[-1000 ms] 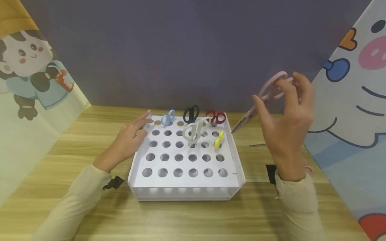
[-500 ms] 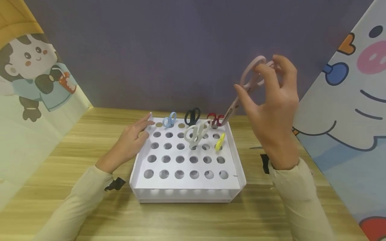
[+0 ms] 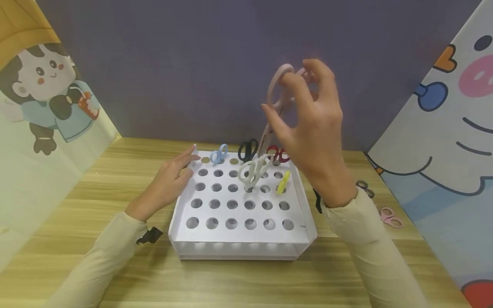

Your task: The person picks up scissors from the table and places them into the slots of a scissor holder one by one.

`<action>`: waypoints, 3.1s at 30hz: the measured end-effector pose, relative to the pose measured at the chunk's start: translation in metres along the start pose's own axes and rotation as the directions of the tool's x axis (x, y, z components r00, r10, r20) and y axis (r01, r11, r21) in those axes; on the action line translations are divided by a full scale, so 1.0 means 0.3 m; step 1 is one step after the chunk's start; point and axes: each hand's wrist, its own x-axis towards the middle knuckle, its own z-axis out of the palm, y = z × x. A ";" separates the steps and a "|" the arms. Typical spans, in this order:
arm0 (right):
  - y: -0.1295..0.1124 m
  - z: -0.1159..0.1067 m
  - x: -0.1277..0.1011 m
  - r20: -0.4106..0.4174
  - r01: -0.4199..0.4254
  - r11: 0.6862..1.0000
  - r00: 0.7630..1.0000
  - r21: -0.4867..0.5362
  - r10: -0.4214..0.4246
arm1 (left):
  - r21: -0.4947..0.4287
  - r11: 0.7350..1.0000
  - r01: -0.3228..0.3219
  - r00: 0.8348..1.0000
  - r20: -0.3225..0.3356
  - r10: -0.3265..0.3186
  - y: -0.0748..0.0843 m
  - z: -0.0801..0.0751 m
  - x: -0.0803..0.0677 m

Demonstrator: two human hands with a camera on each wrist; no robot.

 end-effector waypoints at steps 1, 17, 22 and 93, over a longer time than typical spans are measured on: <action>-0.007 0.007 0.003 0.002 0.009 1.000 1.000 0.007 -0.009 | 0.000 1.000 -0.003 1.000 -0.002 0.003 0.000 0.000 0.000; -0.149 0.104 -0.011 0.083 0.187 0.974 0.977 0.126 -0.198 | 0.004 1.000 -0.025 0.999 -0.025 0.025 0.000 0.010 0.004; -0.196 0.132 -0.041 0.165 0.240 0.963 0.952 0.120 -0.257 | -0.003 1.000 -0.021 0.999 -0.023 0.021 0.002 0.010 0.005; -0.048 -0.060 -0.266 0.411 0.006 0.984 0.908 0.180 -0.080 | 0.010 1.000 -0.024 1.000 -0.016 0.025 -0.002 0.024 0.008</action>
